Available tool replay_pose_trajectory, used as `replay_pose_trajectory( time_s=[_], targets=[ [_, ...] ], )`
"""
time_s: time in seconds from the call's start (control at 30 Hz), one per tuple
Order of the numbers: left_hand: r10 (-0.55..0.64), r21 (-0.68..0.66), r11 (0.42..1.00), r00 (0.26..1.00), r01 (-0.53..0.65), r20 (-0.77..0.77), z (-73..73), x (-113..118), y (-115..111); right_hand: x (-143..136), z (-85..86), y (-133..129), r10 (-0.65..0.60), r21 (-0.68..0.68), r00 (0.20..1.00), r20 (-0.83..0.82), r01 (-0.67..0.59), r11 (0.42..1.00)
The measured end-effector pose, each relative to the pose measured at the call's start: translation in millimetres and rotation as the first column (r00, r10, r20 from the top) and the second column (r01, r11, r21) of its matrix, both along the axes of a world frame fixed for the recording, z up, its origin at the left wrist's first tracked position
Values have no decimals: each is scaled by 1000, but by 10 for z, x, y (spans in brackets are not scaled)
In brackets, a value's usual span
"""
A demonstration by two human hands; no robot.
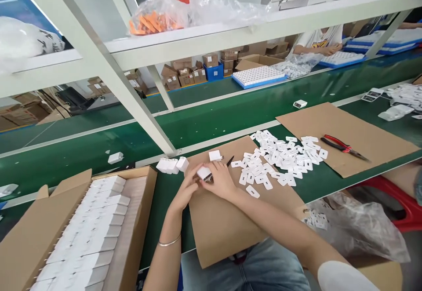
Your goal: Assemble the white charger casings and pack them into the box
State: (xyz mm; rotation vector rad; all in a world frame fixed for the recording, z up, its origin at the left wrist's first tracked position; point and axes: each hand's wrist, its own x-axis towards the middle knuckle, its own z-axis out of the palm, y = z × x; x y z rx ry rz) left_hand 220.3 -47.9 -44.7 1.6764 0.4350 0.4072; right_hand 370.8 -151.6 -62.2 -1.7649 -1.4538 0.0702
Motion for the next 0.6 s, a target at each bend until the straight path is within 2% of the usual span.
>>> replay_pose_trajectory(
  time_s=[0.07,0.17,0.27,0.37,0.43,0.47,0.5,0.57,0.6],
  targets=[
    [98,-28,995,995,-98,-1,48,32,-41,56,16,2,15,42,994,-105,-11,999],
    [288,21,958,957,-287,-24,97,42,-66,116,56,-23,60,136,969,-238,-28,990],
    [311,33,950,950,-310,-36,112,19,-60,114,97,-51,165,187,967,-195,-129,974],
    [287,67,956,957,-284,-40,128,-18,-63,83,133,-66,311,137,944,-108,-296,945],
    [392,179,905,920,-386,5,154,-58,-89,75,152,-71,377,112,921,-100,-366,924],
    [486,246,839,872,-486,66,168,-85,-115,79,157,-73,389,118,915,-107,-377,919],
    [589,300,737,793,-606,154,179,-115,-151,88,160,-73,386,130,915,-117,-371,919],
    [745,336,457,561,-824,361,179,-179,-260,120,154,-69,339,168,930,-142,-315,934],
    [780,333,327,452,-884,433,163,-210,-328,140,148,-64,304,183,940,-152,-275,944]
  ],
)
